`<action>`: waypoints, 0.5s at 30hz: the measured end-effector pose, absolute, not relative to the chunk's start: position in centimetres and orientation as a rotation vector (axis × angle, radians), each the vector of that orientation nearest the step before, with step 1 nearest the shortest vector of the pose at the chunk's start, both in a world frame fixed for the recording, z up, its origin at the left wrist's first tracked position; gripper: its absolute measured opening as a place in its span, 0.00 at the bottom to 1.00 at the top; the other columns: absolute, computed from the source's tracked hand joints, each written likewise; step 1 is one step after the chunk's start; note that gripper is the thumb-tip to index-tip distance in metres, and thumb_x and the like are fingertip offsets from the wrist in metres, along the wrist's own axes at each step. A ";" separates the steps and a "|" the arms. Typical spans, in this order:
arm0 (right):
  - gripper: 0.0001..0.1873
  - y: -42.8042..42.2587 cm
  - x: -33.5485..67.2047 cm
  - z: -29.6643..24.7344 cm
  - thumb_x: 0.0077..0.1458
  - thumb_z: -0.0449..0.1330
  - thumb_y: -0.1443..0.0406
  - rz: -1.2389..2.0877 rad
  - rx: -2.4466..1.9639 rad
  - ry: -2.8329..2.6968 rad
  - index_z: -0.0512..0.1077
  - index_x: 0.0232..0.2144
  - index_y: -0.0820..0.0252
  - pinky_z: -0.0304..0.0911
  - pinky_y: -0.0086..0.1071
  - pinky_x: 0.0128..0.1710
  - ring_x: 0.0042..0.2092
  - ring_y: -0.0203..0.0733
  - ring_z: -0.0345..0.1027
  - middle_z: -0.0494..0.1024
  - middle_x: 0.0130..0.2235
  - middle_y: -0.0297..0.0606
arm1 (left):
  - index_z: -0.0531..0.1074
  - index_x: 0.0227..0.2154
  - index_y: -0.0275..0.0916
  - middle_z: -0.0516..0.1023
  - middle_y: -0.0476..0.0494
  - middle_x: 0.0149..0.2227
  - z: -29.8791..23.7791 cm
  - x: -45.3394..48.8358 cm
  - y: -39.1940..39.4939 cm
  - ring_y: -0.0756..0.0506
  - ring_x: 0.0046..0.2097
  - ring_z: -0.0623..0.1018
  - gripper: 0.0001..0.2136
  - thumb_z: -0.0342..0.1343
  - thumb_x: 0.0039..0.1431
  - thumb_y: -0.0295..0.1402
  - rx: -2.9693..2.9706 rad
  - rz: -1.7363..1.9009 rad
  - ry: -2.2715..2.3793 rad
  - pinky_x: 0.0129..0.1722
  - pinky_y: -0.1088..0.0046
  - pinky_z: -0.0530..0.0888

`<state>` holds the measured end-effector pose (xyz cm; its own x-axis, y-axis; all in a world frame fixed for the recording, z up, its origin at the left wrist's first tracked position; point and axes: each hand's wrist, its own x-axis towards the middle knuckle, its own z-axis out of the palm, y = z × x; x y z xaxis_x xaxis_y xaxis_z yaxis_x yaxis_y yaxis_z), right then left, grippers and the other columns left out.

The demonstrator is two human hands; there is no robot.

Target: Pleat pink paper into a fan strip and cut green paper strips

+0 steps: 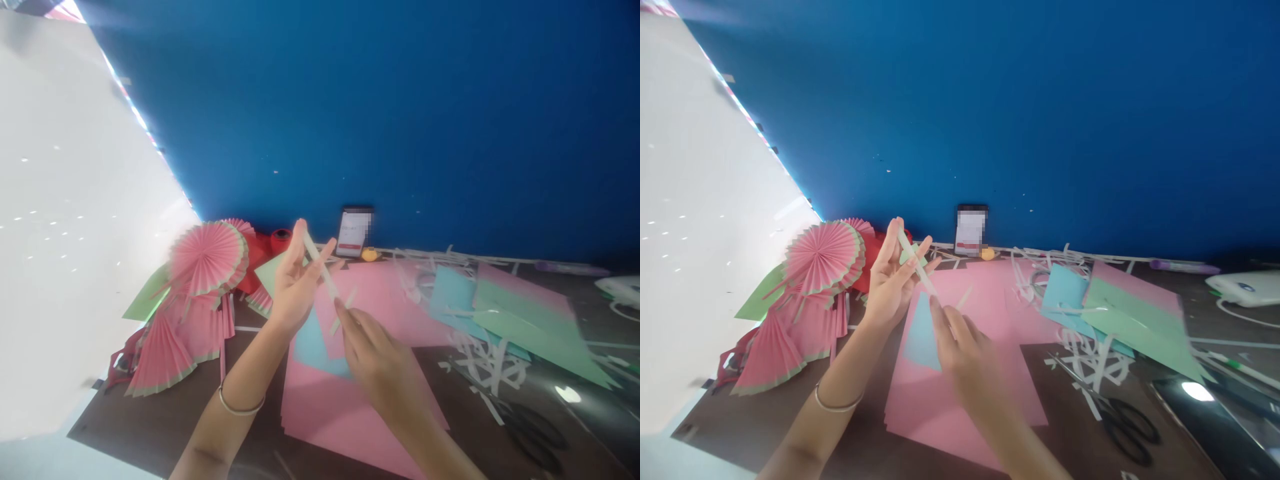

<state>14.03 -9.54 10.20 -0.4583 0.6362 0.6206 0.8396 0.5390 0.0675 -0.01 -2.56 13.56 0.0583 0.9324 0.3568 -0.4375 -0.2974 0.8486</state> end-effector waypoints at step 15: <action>0.21 -9.9 13.9 10.3 0.53 0.52 0.78 -0.580 -1.188 -2.221 0.66 0.51 0.69 0.62 0.29 0.29 0.35 0.37 0.69 0.76 0.36 0.42 | 0.54 0.58 0.60 0.37 0.59 0.66 13.6 0.3 -2.8 0.36 0.61 0.59 0.30 0.58 0.55 0.31 1.061 1.584 0.605 0.58 0.58 0.65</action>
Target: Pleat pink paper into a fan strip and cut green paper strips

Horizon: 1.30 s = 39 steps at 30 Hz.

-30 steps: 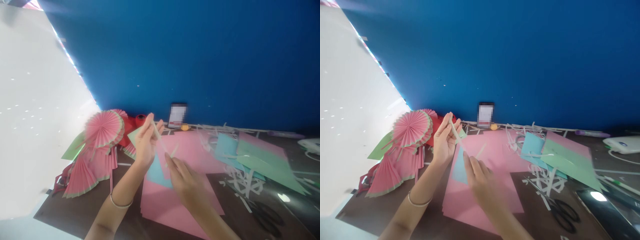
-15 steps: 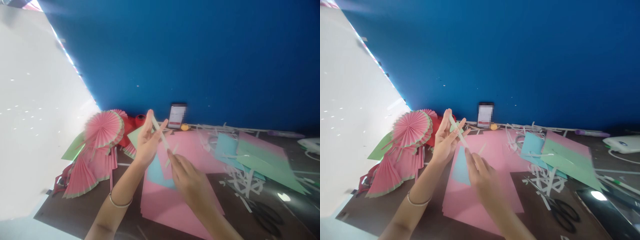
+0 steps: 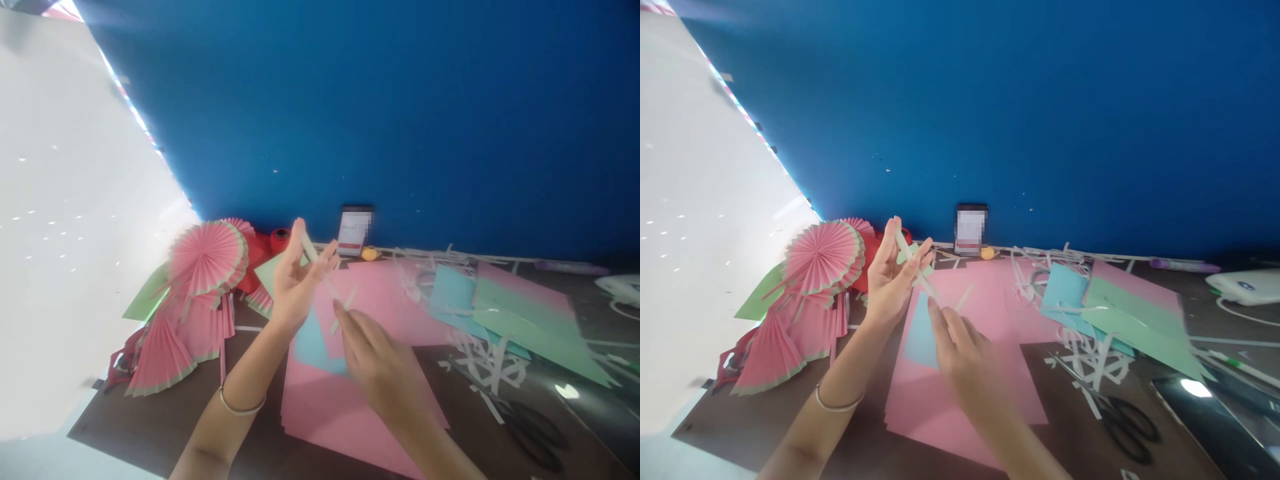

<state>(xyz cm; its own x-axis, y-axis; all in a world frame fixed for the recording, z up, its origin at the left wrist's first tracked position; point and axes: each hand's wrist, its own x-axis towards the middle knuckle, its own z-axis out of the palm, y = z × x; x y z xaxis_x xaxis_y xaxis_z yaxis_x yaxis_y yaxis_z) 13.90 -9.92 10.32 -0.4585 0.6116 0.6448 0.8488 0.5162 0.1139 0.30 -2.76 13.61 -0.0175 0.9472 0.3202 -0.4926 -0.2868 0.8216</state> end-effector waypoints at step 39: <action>0.19 -8.8 12.9 11.6 0.56 0.51 0.53 0.790 -1.421 -1.479 0.65 0.45 0.58 0.70 0.30 0.24 0.32 0.42 0.74 0.75 0.40 0.43 | 0.37 0.58 0.70 0.23 0.71 0.64 15.0 0.1 -3.6 0.33 0.63 0.48 0.36 0.54 0.58 0.32 1.215 1.411 0.639 0.54 0.52 0.65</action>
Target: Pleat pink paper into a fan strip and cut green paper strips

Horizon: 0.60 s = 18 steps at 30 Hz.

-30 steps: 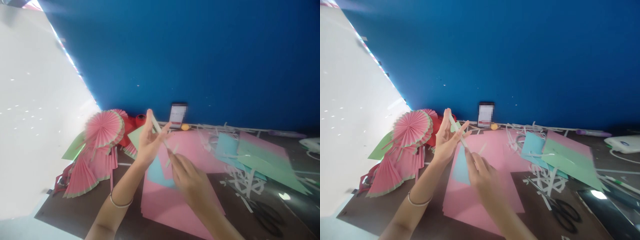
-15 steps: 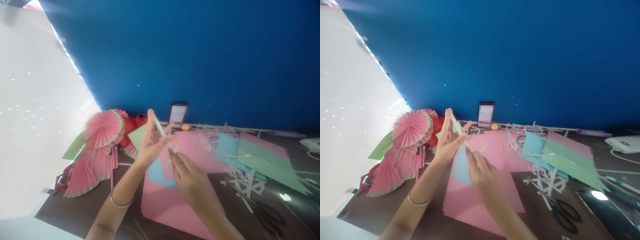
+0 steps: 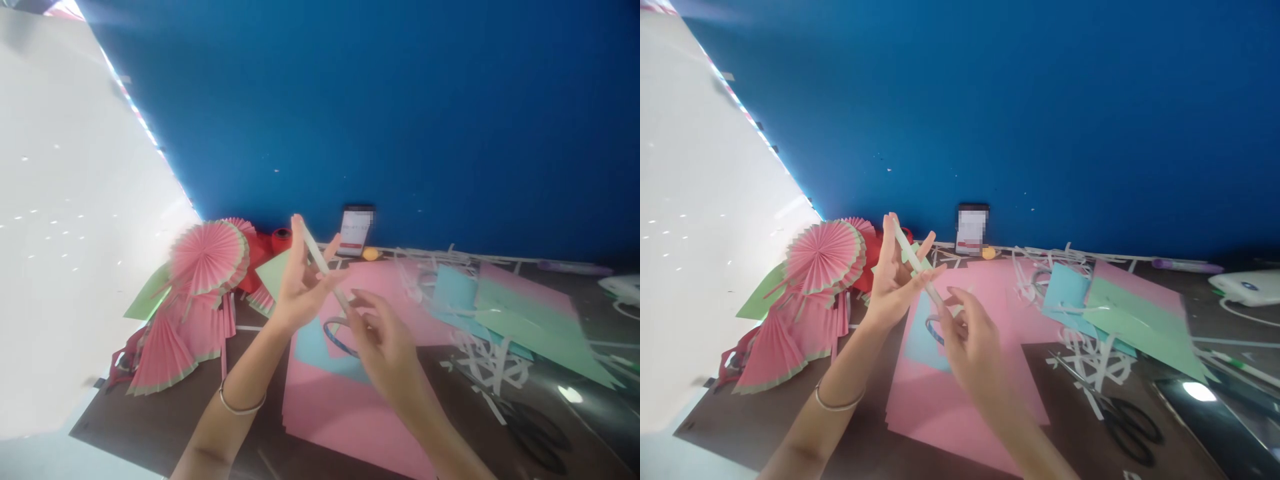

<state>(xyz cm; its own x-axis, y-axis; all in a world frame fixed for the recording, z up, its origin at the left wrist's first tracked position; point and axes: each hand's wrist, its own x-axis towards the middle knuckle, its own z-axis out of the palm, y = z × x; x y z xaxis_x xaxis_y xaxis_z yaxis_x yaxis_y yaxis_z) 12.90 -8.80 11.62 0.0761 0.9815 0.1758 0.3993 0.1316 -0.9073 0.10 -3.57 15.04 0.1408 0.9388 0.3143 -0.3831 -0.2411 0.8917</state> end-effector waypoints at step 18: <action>0.11 -7.9 14.1 12.5 0.56 0.54 0.59 0.836 -1.301 -1.569 0.69 0.27 0.58 0.63 0.27 0.24 0.29 0.37 0.69 0.73 0.28 0.35 | 0.22 0.57 0.68 0.29 0.60 0.66 13.5 -1.1 -2.2 0.36 0.63 0.52 0.37 0.49 0.62 0.39 1.717 1.551 0.806 0.55 0.50 0.66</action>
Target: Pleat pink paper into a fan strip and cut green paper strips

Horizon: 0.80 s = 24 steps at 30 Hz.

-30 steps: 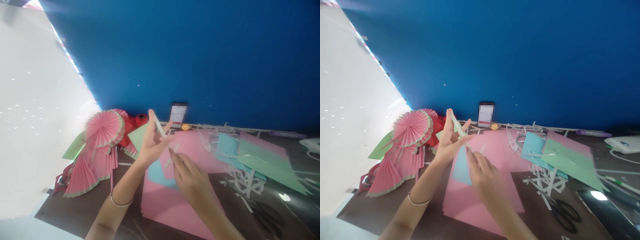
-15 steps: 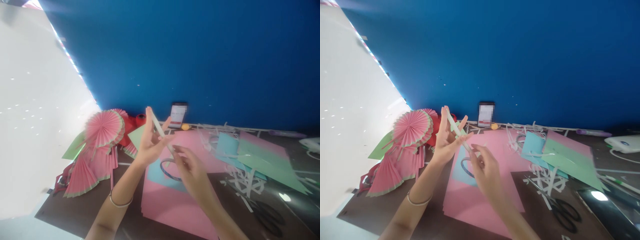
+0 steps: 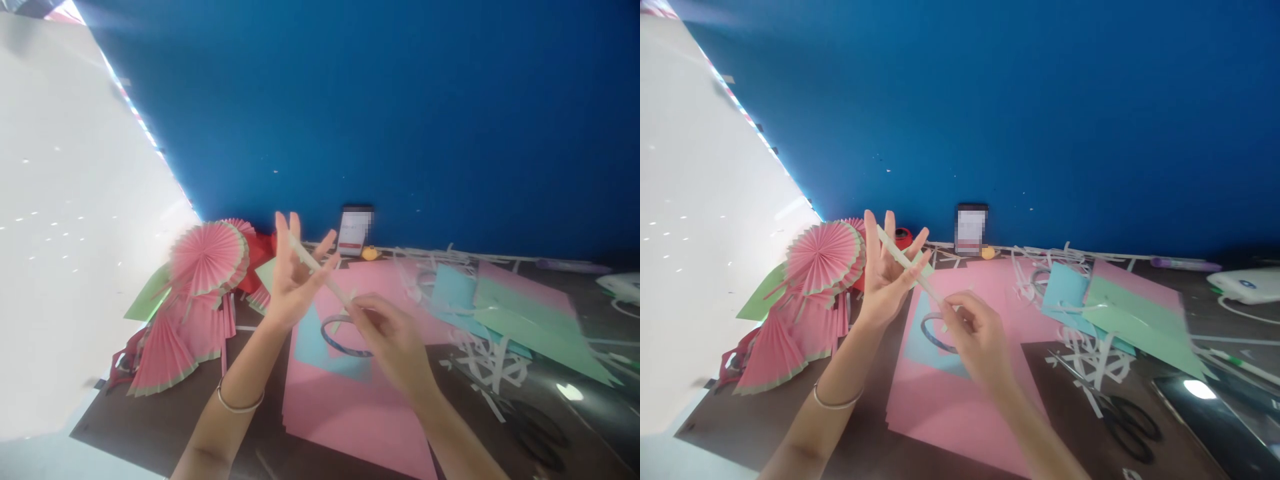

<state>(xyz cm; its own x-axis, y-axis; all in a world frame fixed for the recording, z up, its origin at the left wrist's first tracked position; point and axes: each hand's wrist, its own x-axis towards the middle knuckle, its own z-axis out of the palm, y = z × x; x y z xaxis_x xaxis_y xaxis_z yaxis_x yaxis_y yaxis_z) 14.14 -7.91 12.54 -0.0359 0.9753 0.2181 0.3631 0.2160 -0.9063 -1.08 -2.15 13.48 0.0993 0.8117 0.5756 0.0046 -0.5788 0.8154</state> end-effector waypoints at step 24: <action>0.10 -7.2 18.4 12.8 0.58 0.51 0.63 0.163 -1.386 -2.076 0.71 0.28 0.55 0.63 0.27 0.24 0.28 0.36 0.69 0.76 0.30 0.36 | 0.77 0.35 0.43 0.80 0.48 0.32 13.6 -2.0 -2.4 0.48 0.32 0.77 0.11 0.48 0.60 0.35 2.513 0.536 1.118 0.31 0.74 0.70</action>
